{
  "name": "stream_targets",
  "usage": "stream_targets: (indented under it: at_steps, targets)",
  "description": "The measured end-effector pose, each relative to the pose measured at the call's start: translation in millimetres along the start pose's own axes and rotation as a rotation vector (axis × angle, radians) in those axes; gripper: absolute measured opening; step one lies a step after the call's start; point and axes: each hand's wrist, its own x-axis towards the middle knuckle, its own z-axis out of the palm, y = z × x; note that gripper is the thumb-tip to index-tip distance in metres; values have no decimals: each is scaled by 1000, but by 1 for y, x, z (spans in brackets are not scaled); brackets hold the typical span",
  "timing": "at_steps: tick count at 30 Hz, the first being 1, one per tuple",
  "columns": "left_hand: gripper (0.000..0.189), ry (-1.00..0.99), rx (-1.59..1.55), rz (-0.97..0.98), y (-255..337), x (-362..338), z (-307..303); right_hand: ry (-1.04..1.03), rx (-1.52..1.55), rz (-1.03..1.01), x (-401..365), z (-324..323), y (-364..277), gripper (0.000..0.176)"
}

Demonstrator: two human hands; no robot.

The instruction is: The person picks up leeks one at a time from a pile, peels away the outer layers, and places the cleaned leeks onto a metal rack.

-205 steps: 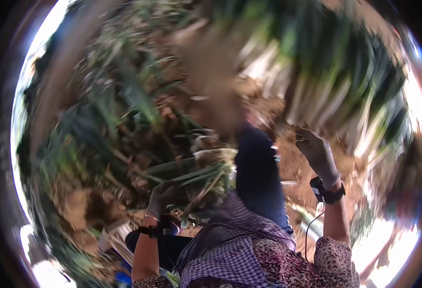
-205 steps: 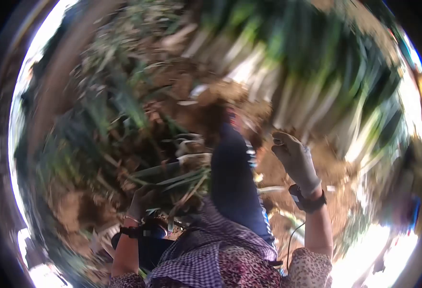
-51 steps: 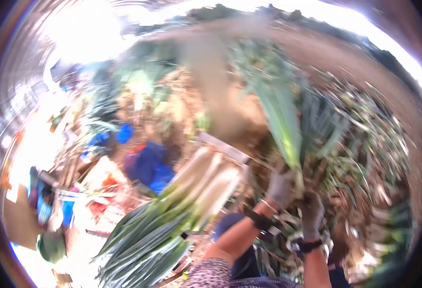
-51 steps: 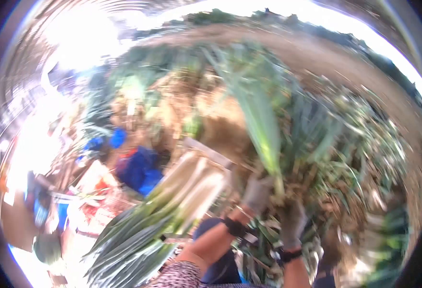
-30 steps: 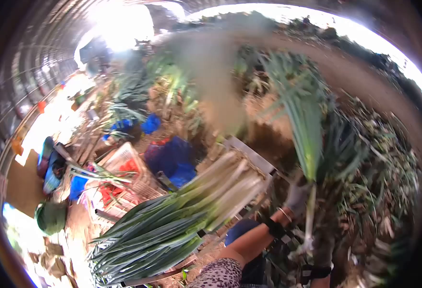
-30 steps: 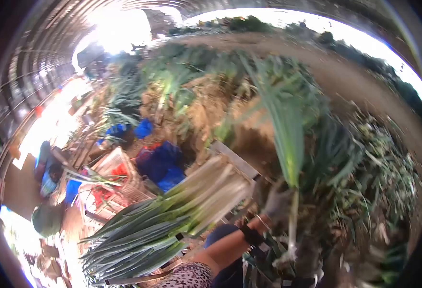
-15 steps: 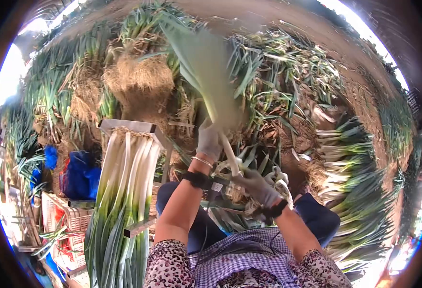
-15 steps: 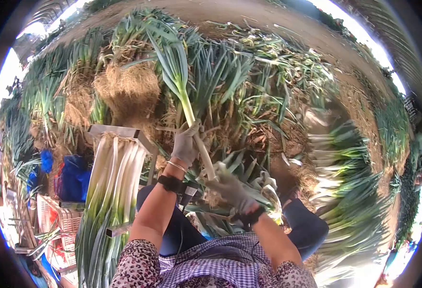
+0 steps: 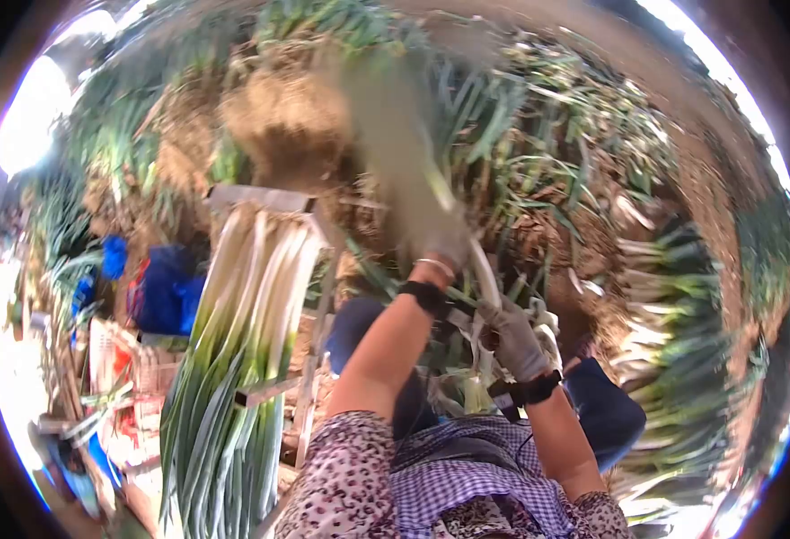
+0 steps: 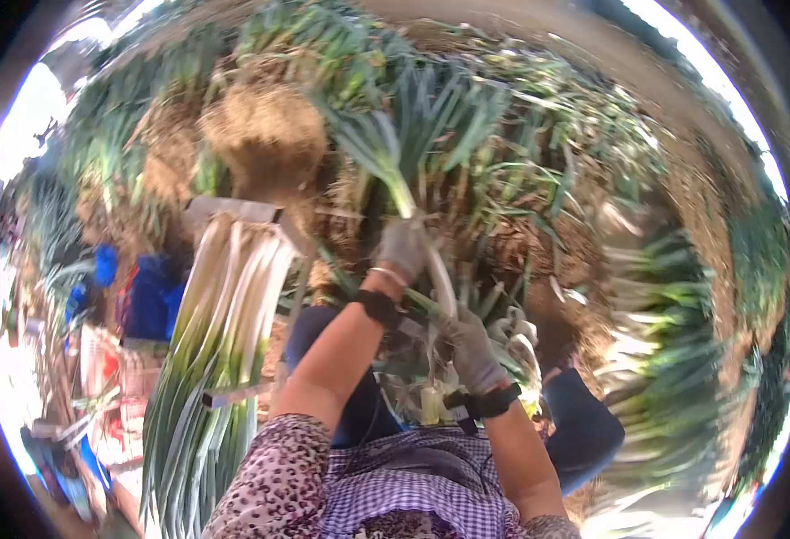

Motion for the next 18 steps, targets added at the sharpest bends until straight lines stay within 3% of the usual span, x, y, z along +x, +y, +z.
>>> stream_targets:
  at_steps: [2, 3, 5, 8, 10, 11, 13, 15, 17, 18]
  targets:
    - [12, 3, -14, -70, 4, -2, 2, 94, 81, -52, 5, 16, 7, 26]
    - [11, 23, 137, 37, -5, 6, -4, 136, 44, -76, -3, 21, 3, 23]
    - [9, 145, 66, 45, 0, 9, -4, 283, -339, -138, -25, 20, 9, 20]
    - [9, 267, -24, 98, 6, 34, -13, 264, -229, -188, -96, 24, -4, 32]
    - [8, 139, 272, 233, 3, 50, -29, 176, -40, -83, -133, -6, -1, 54]
    - [11, -150, 25, 229, -10, 57, -30, 166, -323, -123, -121, -19, 2, 58]
    - [21, -709, -456, -20, -24, 57, -24, 208, -899, -196, -80, -56, 23, 66]
    - [22, -527, -468, -69, -12, -18, 9, 218, -1158, -547, -37, -87, 64, 51]
    - [28, -541, -144, -61, 4, -108, 33, 258, -1163, -627, -9, -88, 76, 48]
    - [32, -727, 90, 138, -33, -93, 16, 293, -1077, -638, -2, -84, 71, 46]
